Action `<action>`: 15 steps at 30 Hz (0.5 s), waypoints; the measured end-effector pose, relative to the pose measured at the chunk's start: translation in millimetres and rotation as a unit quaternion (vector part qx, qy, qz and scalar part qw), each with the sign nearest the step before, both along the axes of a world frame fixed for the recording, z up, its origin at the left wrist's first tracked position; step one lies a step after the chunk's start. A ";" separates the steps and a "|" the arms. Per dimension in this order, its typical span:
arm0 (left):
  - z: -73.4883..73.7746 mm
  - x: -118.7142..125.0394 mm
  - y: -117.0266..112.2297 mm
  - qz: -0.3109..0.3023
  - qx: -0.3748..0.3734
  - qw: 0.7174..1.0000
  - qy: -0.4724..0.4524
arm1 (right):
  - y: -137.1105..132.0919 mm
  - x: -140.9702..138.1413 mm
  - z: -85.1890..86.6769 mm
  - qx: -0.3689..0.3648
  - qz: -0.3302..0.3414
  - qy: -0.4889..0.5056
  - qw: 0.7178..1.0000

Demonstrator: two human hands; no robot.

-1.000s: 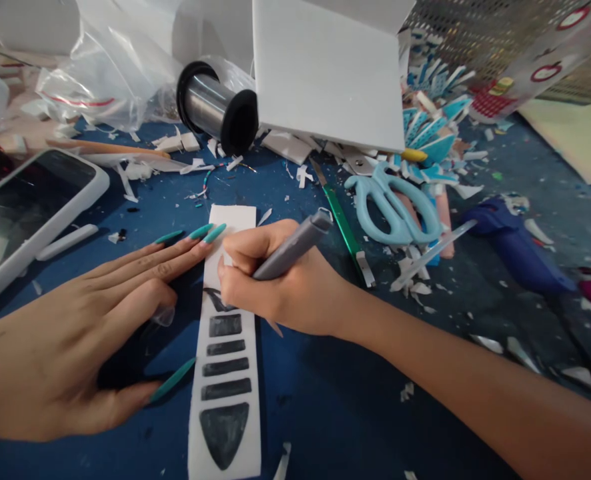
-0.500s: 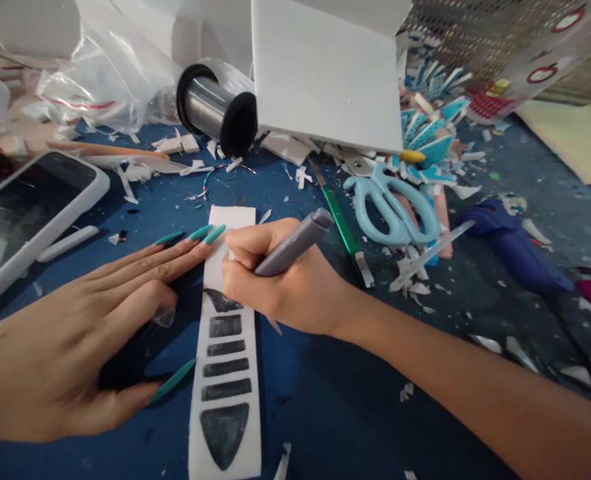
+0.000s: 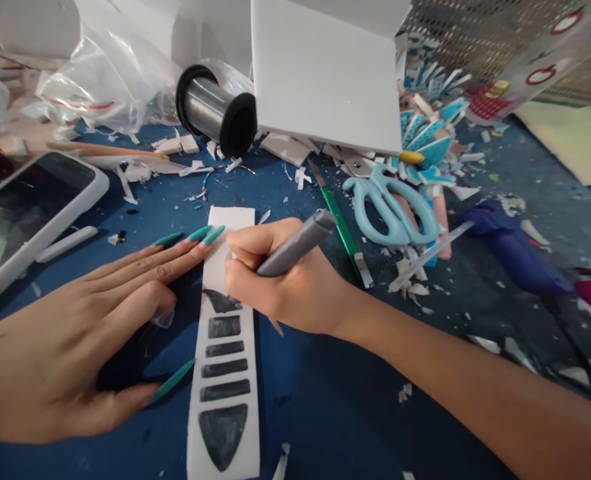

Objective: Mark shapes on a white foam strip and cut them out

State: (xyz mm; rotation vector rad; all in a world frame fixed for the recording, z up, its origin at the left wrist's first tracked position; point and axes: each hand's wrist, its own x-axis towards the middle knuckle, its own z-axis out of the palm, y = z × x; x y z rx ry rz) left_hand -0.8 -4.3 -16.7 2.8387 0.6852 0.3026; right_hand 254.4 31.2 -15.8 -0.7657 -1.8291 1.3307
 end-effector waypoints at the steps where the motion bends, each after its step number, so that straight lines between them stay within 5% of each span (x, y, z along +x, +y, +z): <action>1: 0.2 -0.2 -0.2 0.001 0.000 1.000 -0.003 | 0.1 -0.7 0.0 -0.005 -0.002 0.003 1.000; 5: 0.2 -1.9 0.7 -0.004 -0.008 1.000 -0.001 | -0.4 -2.8 1.9 -0.051 -0.011 -0.003 0.999; 15: -1.4 -0.5 3.0 -0.006 -0.022 1.000 -0.006 | -0.5 -2.5 4.4 -0.019 -0.023 -0.026 0.999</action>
